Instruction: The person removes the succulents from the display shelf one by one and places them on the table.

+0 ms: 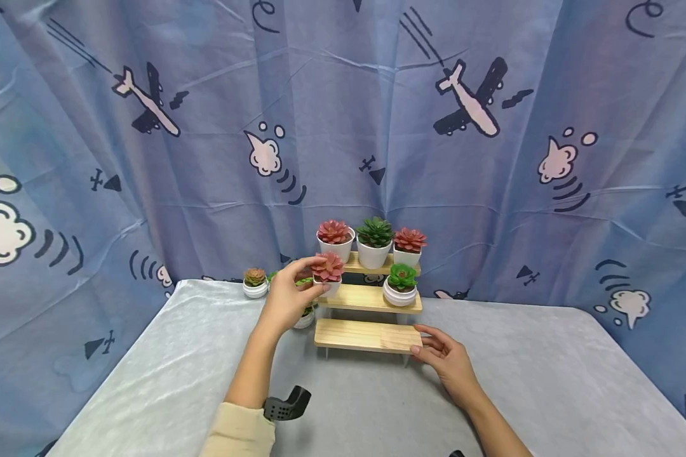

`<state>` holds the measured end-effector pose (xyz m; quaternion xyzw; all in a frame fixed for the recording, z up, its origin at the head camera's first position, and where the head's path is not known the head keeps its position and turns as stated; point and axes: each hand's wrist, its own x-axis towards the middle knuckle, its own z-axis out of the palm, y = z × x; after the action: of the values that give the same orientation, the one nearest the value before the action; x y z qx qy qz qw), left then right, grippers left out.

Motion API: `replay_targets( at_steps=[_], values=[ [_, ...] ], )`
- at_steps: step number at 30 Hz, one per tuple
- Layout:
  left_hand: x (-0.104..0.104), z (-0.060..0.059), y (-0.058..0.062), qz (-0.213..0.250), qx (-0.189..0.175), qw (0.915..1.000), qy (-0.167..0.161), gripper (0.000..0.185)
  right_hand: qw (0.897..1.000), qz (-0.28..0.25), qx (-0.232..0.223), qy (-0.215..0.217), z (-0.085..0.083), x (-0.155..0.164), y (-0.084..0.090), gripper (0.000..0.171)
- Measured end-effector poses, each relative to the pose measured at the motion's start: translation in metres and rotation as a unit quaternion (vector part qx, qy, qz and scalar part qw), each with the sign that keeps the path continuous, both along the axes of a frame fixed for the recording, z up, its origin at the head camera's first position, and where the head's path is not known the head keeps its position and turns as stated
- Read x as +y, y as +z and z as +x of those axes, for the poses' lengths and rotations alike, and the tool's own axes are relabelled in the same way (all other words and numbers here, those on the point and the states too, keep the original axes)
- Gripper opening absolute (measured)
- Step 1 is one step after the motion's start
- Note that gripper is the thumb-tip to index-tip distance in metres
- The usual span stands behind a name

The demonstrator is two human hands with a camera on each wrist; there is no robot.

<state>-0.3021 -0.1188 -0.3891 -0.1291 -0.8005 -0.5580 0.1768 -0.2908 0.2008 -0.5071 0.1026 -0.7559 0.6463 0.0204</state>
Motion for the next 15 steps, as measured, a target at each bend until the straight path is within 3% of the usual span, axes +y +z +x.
replay_targets(
  at_steps=[5,11,15],
  values=[
    [-0.024,-0.001,0.002,0.019,-0.008,0.9997,0.016,0.046,1.0,0.004,-0.001,-0.004,0.0,0.0,0.0,0.055],
    [-0.049,-0.006,-0.006,0.026,-0.031,0.998,0.049,0.048,1.0,0.005,-0.004,-0.006,0.0,-0.001,0.0,0.054],
    [-0.06,-0.007,-0.01,0.029,-0.037,0.9974,0.055,0.048,1.0,0.005,-0.012,-0.01,0.0,-0.001,0.001,0.055]
  ],
)
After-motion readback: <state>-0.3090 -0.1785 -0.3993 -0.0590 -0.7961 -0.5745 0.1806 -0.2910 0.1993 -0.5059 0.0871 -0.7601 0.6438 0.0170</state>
